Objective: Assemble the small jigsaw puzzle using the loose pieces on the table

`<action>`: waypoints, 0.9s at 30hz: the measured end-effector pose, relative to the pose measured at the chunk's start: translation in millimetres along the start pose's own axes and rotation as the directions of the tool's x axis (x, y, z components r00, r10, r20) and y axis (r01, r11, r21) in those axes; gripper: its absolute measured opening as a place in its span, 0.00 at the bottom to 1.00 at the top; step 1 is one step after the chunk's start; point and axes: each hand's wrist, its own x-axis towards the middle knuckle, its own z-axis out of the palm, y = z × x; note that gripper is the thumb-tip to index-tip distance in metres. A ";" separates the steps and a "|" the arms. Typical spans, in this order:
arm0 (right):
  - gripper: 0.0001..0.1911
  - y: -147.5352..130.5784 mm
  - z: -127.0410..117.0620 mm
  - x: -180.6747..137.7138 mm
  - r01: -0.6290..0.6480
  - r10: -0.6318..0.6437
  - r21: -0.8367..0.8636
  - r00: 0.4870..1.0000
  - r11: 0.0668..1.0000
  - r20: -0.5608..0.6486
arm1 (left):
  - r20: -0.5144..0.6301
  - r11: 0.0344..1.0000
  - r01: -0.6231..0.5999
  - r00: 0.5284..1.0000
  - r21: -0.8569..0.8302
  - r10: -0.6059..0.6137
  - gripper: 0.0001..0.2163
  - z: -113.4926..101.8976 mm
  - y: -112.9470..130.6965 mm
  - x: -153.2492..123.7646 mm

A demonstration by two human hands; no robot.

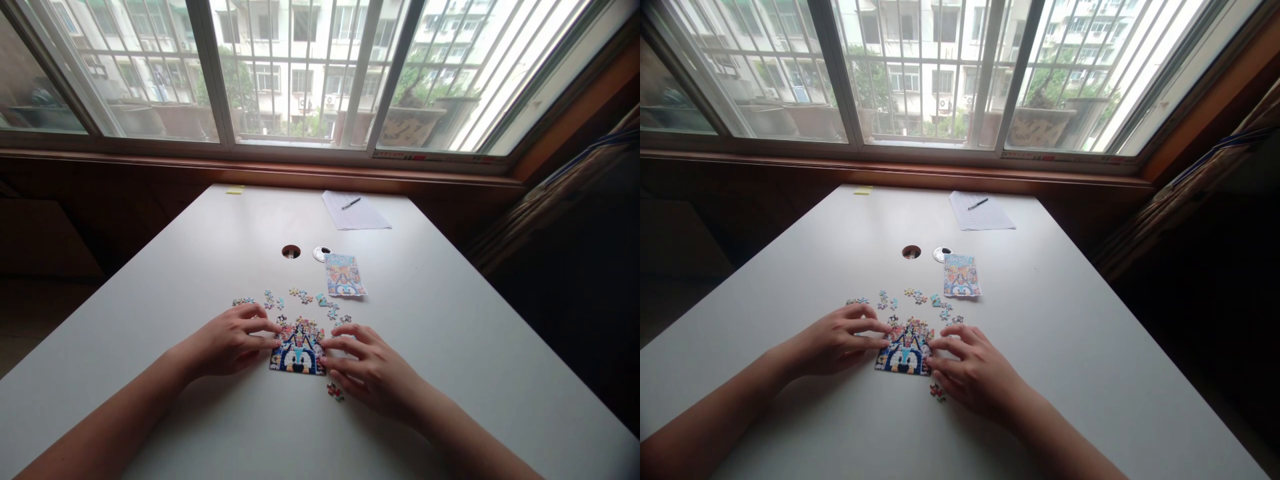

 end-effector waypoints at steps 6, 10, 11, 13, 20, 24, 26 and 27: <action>0.12 -0.9 -0.6 0.6 0.000 0.000 -0.002 1.000 1.000 -0.002 | -0.054 0.998 0.002 0.999 0.069 0.002 0.18 0.9 -6.4 -2.9; 0.12 -1.3 -1.2 1.2 -0.001 0.001 0.002 1.000 1.000 -0.003 | -0.096 0.988 0.061 0.994 0.145 -0.047 0.17 4.3 -9.9 -6.4; 0.12 -1.3 -1.3 1.3 -0.001 0.001 0.000 1.000 1.000 0.000 | -0.097 0.984 0.080 0.993 0.158 -0.065 0.17 5.5 -10.1 -6.8; 0.12 -1.4 -1.3 1.4 -0.002 0.002 -0.007 1.000 1.000 0.006 | -0.092 0.979 0.106 0.992 0.173 -0.091 0.17 7.7 -10.0 -6.4; 0.12 -1.4 -1.3 1.6 0.005 -0.005 0.001 1.000 1.000 -0.011 | -0.102 0.979 0.045 0.995 0.201 -0.025 0.16 10.5 -9.6 -0.3; 0.13 -0.7 -1.0 1.5 0.002 -0.002 -0.003 1.000 1.000 -0.005 | -0.081 0.975 0.059 0.996 0.213 -0.043 0.16 10.2 -10.2 -1.1; 0.13 -0.4 -0.9 1.6 0.006 -0.006 -0.005 1.000 1.000 -0.003 | -0.072 0.978 0.070 0.996 0.197 -0.056 0.16 9.9 -9.7 -1.5; 0.13 -0.3 -0.9 1.7 0.007 -0.007 -0.005 1.000 1.000 -0.005 | -0.071 0.979 0.074 0.996 0.188 -0.062 0.16 9.8 -9.3 -1.4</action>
